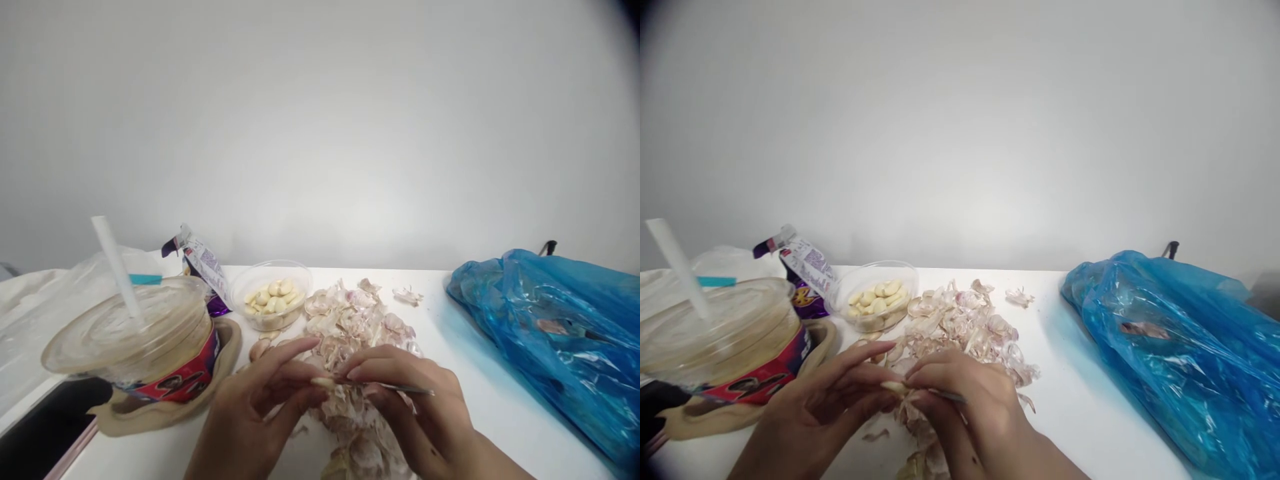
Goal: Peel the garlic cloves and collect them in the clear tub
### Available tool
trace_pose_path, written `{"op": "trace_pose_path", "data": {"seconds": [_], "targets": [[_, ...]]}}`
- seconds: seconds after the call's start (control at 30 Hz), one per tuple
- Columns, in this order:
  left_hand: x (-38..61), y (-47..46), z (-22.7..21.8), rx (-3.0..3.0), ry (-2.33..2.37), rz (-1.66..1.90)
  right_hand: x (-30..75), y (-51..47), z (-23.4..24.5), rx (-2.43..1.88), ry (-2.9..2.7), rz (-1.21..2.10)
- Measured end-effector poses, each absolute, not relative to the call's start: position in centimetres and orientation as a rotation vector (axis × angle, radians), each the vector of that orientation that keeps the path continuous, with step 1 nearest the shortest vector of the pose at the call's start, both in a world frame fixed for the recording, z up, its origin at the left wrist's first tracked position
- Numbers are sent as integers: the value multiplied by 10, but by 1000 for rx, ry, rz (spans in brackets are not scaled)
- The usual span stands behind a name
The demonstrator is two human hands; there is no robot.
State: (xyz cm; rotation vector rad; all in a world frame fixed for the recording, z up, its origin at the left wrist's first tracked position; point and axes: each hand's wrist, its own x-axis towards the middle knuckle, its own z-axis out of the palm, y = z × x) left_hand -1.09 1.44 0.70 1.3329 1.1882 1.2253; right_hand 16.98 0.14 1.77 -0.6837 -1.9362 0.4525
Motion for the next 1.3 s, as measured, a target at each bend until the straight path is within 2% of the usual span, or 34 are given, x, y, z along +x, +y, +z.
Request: {"op": "trace_pose_path", "data": {"seconds": [0.17, 0.33, 0.93, 1.3], "targets": [[-12, 14, 14, 1524, 1366, 1332, 167, 3, 13, -725, -1788, 580], [-18, 16, 12, 1616, 1228, 1315, 164, 3, 6, -802, -1623, 769], [-13, 16, 11, 1326, 1118, 1243, 166, 1, 14, -715, -1735, 655], [-15, 18, 8, 1418, 1108, 1244, 166, 1, 8, -773, -1768, 645]]}}
